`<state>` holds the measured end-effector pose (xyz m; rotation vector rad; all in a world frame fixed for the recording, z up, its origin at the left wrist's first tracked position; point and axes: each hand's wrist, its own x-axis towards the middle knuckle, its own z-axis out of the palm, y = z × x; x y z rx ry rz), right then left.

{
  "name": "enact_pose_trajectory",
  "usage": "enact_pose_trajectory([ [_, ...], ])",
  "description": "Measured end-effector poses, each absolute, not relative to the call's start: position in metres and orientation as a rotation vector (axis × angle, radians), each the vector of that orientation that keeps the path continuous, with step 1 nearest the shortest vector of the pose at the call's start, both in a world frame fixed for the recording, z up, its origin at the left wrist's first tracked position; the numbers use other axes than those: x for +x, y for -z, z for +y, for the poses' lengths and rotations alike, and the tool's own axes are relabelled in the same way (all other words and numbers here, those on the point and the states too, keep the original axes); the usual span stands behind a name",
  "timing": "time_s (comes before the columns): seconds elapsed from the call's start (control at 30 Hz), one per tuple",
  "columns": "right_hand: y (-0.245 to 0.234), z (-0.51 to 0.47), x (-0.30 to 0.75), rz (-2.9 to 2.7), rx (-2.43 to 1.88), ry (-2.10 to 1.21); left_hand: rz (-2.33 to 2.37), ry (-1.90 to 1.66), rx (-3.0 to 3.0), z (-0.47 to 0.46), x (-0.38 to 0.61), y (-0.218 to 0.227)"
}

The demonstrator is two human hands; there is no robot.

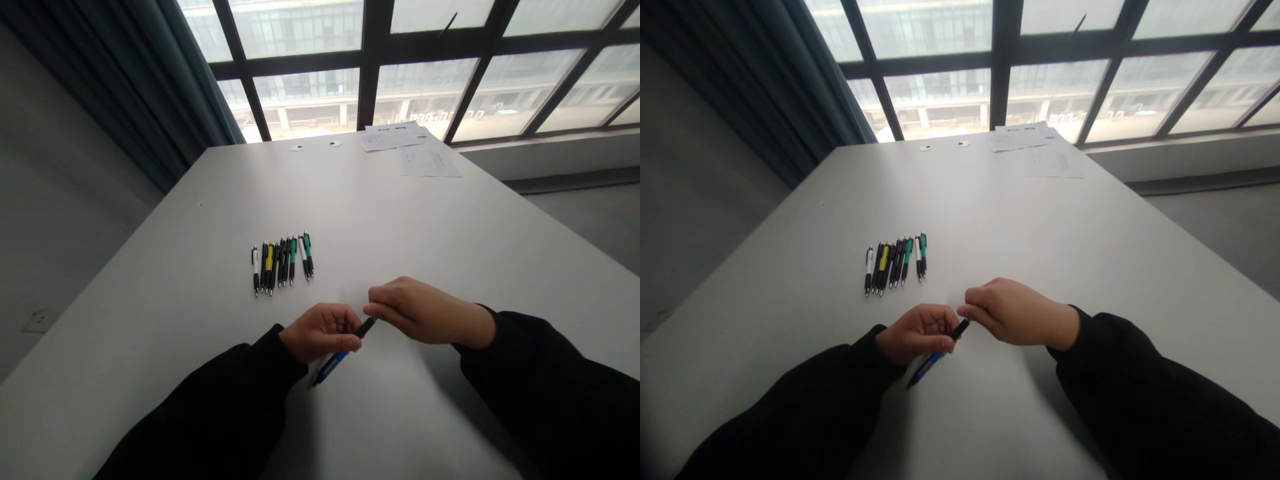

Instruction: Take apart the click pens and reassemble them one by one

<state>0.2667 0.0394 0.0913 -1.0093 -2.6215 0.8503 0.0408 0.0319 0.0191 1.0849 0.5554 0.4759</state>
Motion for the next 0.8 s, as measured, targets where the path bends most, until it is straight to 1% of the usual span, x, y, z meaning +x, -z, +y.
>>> enact_pose_trajectory([
  [0.07, -0.088, 0.039, 0.264, -2.641, -1.089, -0.802, 0.602, -0.517, 1.124, 0.031, 0.043, -0.018],
  [0.13, -0.084, 0.039, 0.263, -2.629, -1.16, -0.787, 0.696, -0.572, 1.291, 0.03, 0.044, -0.02],
  [0.2, -0.081, 0.04, 0.263, -2.571, -1.214, -0.825, 0.819, -0.638, 1.634, 0.029, 0.042, -0.028],
  [0.27, -0.08, 0.041, 0.263, -2.456, -1.246, -0.931, 0.892, -0.715, 2.09, 0.029, 0.038, -0.041],
  [0.33, -0.079, 0.04, 0.262, -2.299, -1.248, -1.11, 0.852, -0.757, 2.533, 0.03, 0.032, -0.059],
  [0.4, -0.077, 0.037, 0.258, -2.131, -1.219, -1.372, 0.811, -0.791, 2.881, 0.031, 0.025, -0.076],
  [0.5, -0.066, 0.023, 0.244, -1.899, -1.066, -1.79, 0.762, -0.874, 3.152, 0.029, 0.017, -0.091],
  [0.53, -0.061, 0.017, 0.238, -1.851, -0.988, -1.864, 0.75, -0.904, 3.184, 0.027, 0.016, -0.093],
  [0.57, -0.055, 0.01, 0.231, -1.813, -0.938, -1.844, 0.754, -0.956, 3.187, 0.025, 0.016, -0.094],
  [0.63, -0.042, -0.004, 0.22, -1.755, -0.878, -1.708, 0.839, -1.143, 3.087, 0.021, 0.018, -0.09],
  [0.7, -0.032, -0.014, 0.212, -1.75, -0.898, -1.522, 0.975, -1.339, 2.803, 0.02, 0.021, -0.085],
  [0.73, -0.028, -0.018, 0.21, -1.784, -0.904, -1.44, 0.984, -1.363, 2.621, 0.019, 0.022, -0.082],
  [0.8, -0.023, -0.022, 0.209, -1.85, -0.91, -1.294, 0.857, -1.231, 2.286, 0.02, 0.023, -0.077],
])
